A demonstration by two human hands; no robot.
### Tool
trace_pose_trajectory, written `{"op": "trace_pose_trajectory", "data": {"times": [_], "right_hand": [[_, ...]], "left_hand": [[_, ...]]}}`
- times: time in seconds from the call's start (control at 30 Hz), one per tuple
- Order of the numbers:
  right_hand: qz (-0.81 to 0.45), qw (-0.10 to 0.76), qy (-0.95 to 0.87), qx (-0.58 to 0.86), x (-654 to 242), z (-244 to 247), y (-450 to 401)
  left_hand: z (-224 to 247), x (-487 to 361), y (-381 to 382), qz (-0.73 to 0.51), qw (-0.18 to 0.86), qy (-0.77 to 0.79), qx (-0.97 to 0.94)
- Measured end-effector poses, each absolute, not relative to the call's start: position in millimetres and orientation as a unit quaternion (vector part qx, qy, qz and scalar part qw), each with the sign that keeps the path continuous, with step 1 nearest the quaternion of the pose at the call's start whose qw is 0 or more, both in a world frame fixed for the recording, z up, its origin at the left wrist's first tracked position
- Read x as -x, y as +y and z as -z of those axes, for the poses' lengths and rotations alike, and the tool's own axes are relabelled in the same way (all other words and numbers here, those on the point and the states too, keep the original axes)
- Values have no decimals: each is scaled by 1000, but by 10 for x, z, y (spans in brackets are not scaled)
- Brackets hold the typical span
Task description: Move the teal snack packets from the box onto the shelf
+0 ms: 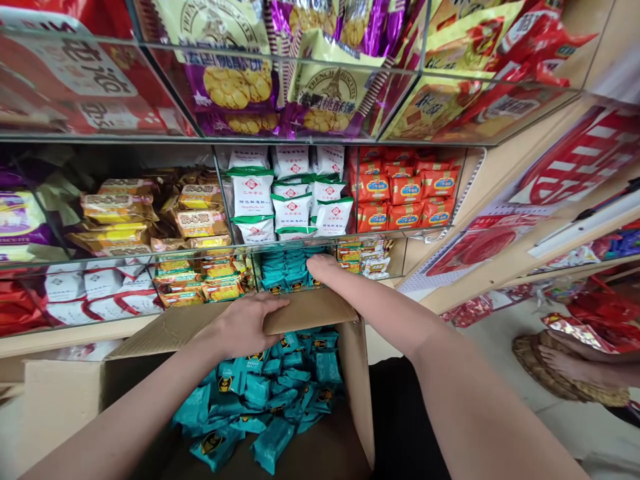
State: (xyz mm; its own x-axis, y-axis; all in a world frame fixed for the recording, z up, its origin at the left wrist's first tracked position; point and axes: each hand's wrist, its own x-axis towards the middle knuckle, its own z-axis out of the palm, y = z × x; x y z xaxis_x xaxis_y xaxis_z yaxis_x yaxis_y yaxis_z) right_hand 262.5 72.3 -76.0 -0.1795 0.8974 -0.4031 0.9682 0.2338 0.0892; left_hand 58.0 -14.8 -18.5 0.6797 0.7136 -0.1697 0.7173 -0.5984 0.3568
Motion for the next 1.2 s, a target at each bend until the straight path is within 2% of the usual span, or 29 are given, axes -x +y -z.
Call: {"op": "trace_pose_trajectory", "data": {"times": [0.2,0.53,0.7,0.93,1.1,1.2], "right_hand": [[180,211,778,-564,-2657,817,662],[233,220,782,-535,-2553,737,685],[284,162,807,-491,-2457,812,752],[367,135,772,-501,-2474,922,809],[383,75,744,-543,-2591,469,643],[329,-55,749,-573,-2649,54,174]], "left_hand": [[182,-576,-154,5,197,395,-897],[187,-578,-156,11,197,404,-893],[182,-580,-153,5,200,401,-894],[179,-581,-164,7,193,411,-891],[166,-576,-154,6,185,405,-895],[161,-579,-143,5,185,400,-898]]}}
